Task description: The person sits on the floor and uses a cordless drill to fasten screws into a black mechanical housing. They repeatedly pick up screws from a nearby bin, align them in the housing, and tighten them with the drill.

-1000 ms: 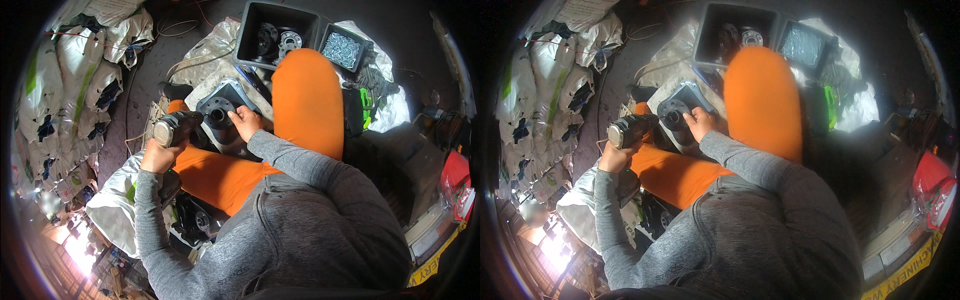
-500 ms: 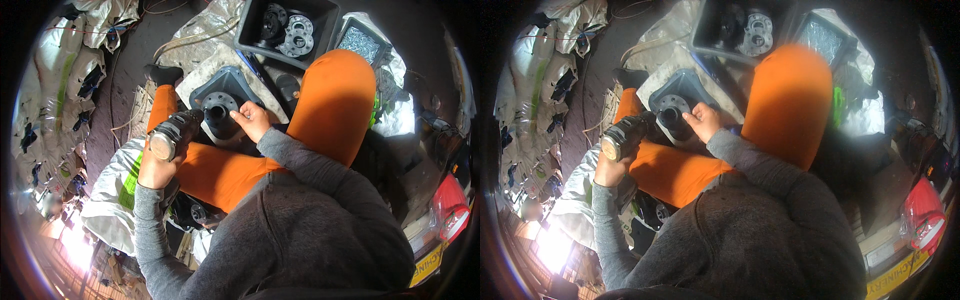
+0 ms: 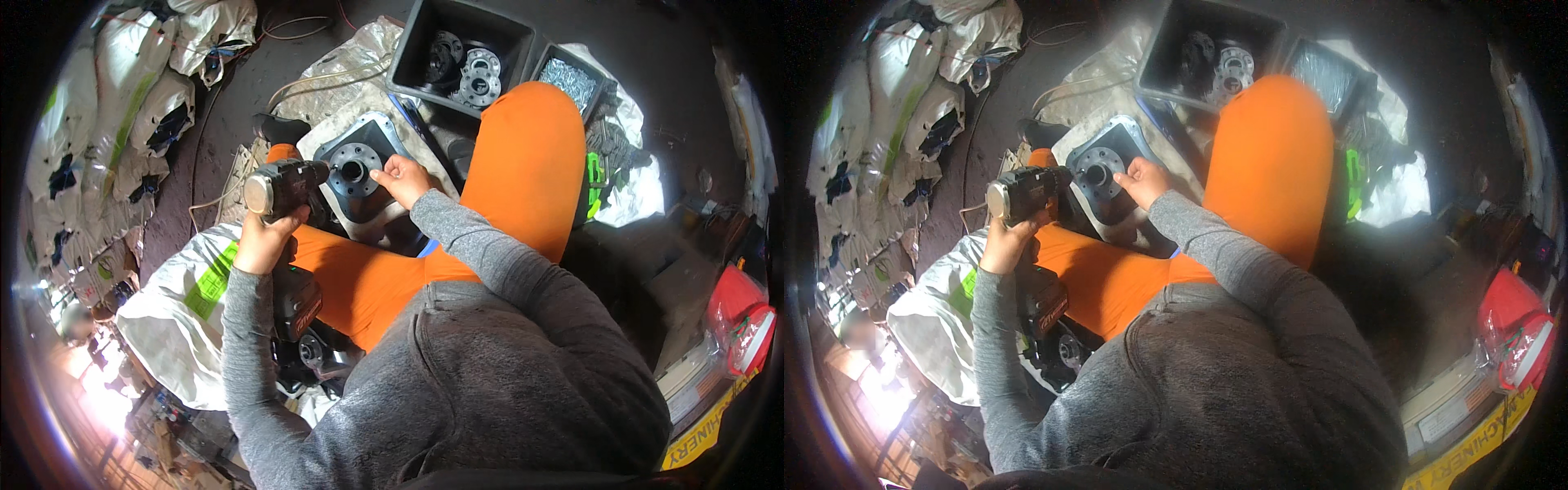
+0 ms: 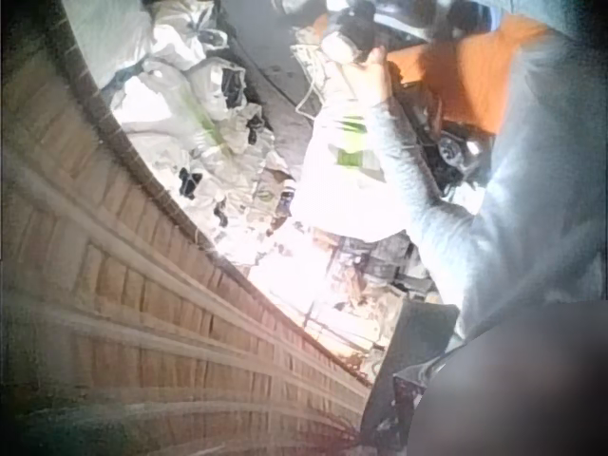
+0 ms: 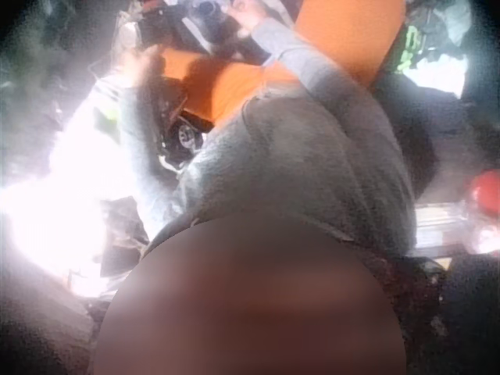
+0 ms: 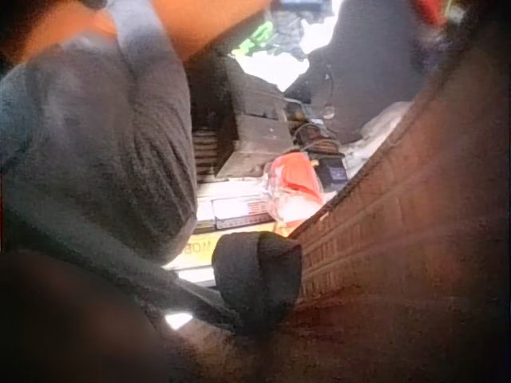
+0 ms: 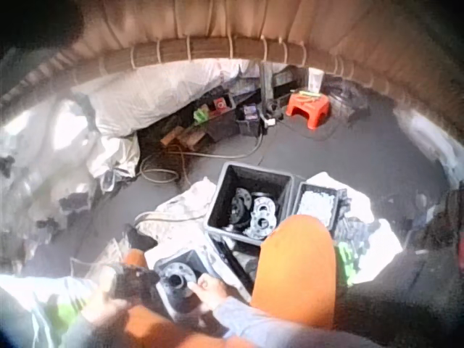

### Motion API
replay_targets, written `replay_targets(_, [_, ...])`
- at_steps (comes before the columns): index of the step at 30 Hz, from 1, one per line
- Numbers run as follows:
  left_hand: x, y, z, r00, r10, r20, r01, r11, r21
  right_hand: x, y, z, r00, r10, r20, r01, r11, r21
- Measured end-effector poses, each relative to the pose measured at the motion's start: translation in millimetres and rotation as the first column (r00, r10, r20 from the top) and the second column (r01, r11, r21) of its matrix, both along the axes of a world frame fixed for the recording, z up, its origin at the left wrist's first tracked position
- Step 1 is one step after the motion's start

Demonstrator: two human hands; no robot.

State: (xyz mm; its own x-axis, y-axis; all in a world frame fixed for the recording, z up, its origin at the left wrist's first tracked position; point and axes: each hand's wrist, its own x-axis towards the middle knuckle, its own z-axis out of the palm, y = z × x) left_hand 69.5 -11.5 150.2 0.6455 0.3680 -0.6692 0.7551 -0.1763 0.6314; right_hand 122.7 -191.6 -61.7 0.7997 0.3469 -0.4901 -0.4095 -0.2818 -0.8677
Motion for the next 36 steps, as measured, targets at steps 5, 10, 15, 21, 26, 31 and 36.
replay_targets(5, [9.4, 3.4, 14.8, 0.952, -0.274, -0.14, 0.301, 0.924, 0.236, 6.6, 3.7, -6.1, 0.994, 0.105, -0.038, -0.105, 0.994, -0.002])
replay_targets(10, [24.3, 12.2, 32.0, 0.981, -0.192, 0.027, 0.19, 0.98, 0.067, 9.1, 0.9, -2.4, 0.991, 0.133, -0.03, -0.133, 0.991, -0.01])
replay_targets(15, [-9.6, 4.0, 69.6, 0.906, 0.278, 0.32, -0.24, 0.959, -0.152, 8.2, -6.4, 13.7, 0.994, 0.068, -0.091, -0.072, 0.997, -0.042])
replay_targets(21, [-68.4, -43.4, 67.1, 0.985, 0.116, 0.126, -0.113, 0.993, -0.025, 3.6, -56.0, 54.5, 0.662, 0.172, -0.73, 0.41, 0.732, 0.544])
replay_targets(26, [-99.8, -67.5, 40.2, 0.993, 0.009, 0.114, 0.001, 0.996, -0.09, -2.9, -68.9, 74.4, 0.64, 0.356, -0.681, 0.228, 0.759, 0.61])
replay_targets(31, [-104.8, -68.4, 41.6, 0.986, 0.071, 0.148, -0.053, 0.991, -0.119, -0.9, -65.0, 80.1, 0.685, 0.377, -0.623, 0.05, 0.83, 0.556])
replay_targets(36, [-102.8, -67.6, 37.7, 0.988, -0.015, 0.152, 0.036, 0.99, -0.135, -6.8, -63.5, 84.8, 0.688, 0.468, -0.555, -0.03, 0.782, 0.622])
